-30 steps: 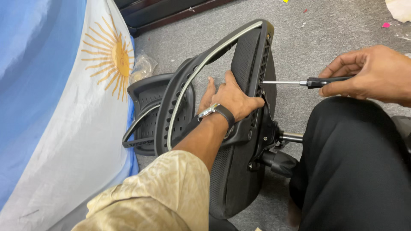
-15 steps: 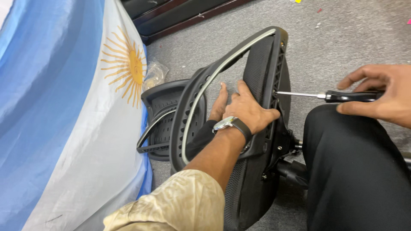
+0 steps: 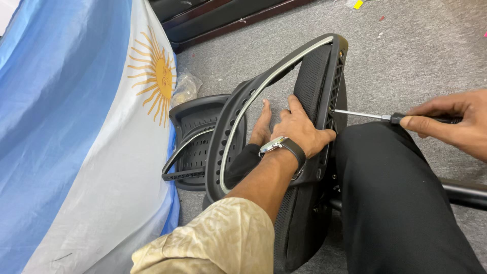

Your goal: The person assembles an office chair by attaching the backrest to the seat base using a screwdriver. They align the backrest, insert screws, and tighten them while seated on the floor.

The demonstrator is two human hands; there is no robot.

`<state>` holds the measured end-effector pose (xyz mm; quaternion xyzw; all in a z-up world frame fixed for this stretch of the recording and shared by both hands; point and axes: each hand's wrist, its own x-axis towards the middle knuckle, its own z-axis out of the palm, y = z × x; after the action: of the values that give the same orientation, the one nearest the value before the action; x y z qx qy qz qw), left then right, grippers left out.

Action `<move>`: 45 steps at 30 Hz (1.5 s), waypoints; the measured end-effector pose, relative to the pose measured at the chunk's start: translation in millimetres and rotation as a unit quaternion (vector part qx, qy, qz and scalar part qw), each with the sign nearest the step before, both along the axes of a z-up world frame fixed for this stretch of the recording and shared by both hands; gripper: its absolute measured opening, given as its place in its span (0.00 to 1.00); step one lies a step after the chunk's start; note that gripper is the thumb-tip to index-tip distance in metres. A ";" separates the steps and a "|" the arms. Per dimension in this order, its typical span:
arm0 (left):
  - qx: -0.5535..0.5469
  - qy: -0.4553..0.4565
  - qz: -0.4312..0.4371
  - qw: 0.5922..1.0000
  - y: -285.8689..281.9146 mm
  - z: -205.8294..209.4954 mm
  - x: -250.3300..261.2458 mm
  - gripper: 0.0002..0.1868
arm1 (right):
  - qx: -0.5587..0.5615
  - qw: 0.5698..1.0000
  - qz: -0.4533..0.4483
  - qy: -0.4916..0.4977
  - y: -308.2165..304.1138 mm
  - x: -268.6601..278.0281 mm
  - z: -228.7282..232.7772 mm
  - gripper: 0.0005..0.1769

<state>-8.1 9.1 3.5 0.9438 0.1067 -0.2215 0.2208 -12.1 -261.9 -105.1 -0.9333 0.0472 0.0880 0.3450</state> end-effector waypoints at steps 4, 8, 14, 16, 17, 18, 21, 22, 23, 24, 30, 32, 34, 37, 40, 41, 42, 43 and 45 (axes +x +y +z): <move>0.001 -0.002 -0.002 1.000 1.4 0.8 -0.5 0.68 | 0.001 1.000 0.027 -0.015 -6.7 1.2 -3.2 0.27; -0.001 -0.005 -0.004 1.000 1.2 2.0 -2.3 0.68 | -0.003 0.994 0.073 -0.083 -8.6 -3.9 9.0 0.20; 0.015 -0.023 0.008 1.000 -3.4 4.0 -4.6 0.66 | 0.081 0.954 -0.011 0.289 -4.9 35.4 42.9 0.24; 0.025 -0.030 0.008 0.999 -7.2 2.6 -5.8 0.66 | 0.193 0.903 -0.041 0.383 -8.7 41.6 40.8 0.29; 0.028 -0.035 0.007 0.999 -9.0 1.9 -6.0 0.65 | 0.224 0.894 -0.056 0.384 -10.7 42.3 38.4 0.31; 0.031 -0.040 0.005 0.999 -10.2 1.4 -6.1 0.65 | 0.254 0.884 -0.071 0.385 -12.3 42.1 35.8 0.32; 0.038 -0.041 0.001 0.998 -13.0 0.7 -4.8 0.64 | 0.173 0.923 -0.063 0.336 -15.3 39.4 31.0 0.23; 0.032 -0.046 0.003 0.998 -12.6 0.3 -5.0 0.64 | 0.164 0.941 -0.058 0.291 -14.9 37.8 29.9 0.23; 0.027 -0.051 0.005 0.998 -11.8 0.3 -5.3 0.63 | 0.154 0.955 -0.052 0.247 -13.0 36.0 28.7 0.22; 0.022 -0.055 0.008 0.998 -10.8 0.4 -5.6 0.63 | 0.145 0.968 -0.044 0.202 -11.6 34.2 28.3 0.21; 0.022 -0.045 0.005 0.999 -9.8 -0.4 -4.9 0.62 | -0.127 0.979 0.119 -0.109 -7.6 8.8 16.6 0.20; 0.024 -0.048 -0.002 0.999 -8.0 -0.6 -4.2 0.62 | -0.171 0.976 0.117 -0.073 -5.4 7.6 14.6 0.22; 0.024 -0.054 -0.009 0.998 -9.1 -2.3 -4.4 0.61 | -0.137 0.988 0.061 0.030 -7.0 10.8 13.7 0.22; 0.028 -0.063 -0.013 0.998 -8.2 -2.6 -4.8 0.59 | 0.072 0.959 -0.044 0.270 -13.3 39.6 22.2 0.20; 0.032 -0.060 -0.014 0.998 -8.3 -0.5 -4.4 0.57 | 0.243 0.893 -0.050 0.375 -18.9 58.7 28.3 0.22; 0.032 -0.056 -0.012 0.998 -8.1 0.6 -3.5 0.58 | 0.238 0.903 -0.046 0.355 -16.9 56.8 26.1 0.21; 0.032 -0.052 -0.009 0.998 -7.9 1.5 -3.0 0.58 | 0.234 0.912 -0.041 0.335 -15.6 53.1 24.3 0.21; 0.031 -0.051 -0.006 0.998 -8.4 1.8 -3.5 0.58 | 0.206 0.936 -0.028 0.285 -15.8 46.3 21.8 0.20; 0.028 -0.051 0.001 0.998 -8.3 2.8 -4.4 0.58 | 0.147 0.972 0.000 0.182 -16.2 31.0 20.9 0.19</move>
<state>-12.5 0.8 6.3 0.9597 0.1026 -0.1694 0.1993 19.0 -278.1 -84.2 -0.8406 0.0956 0.2623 0.4641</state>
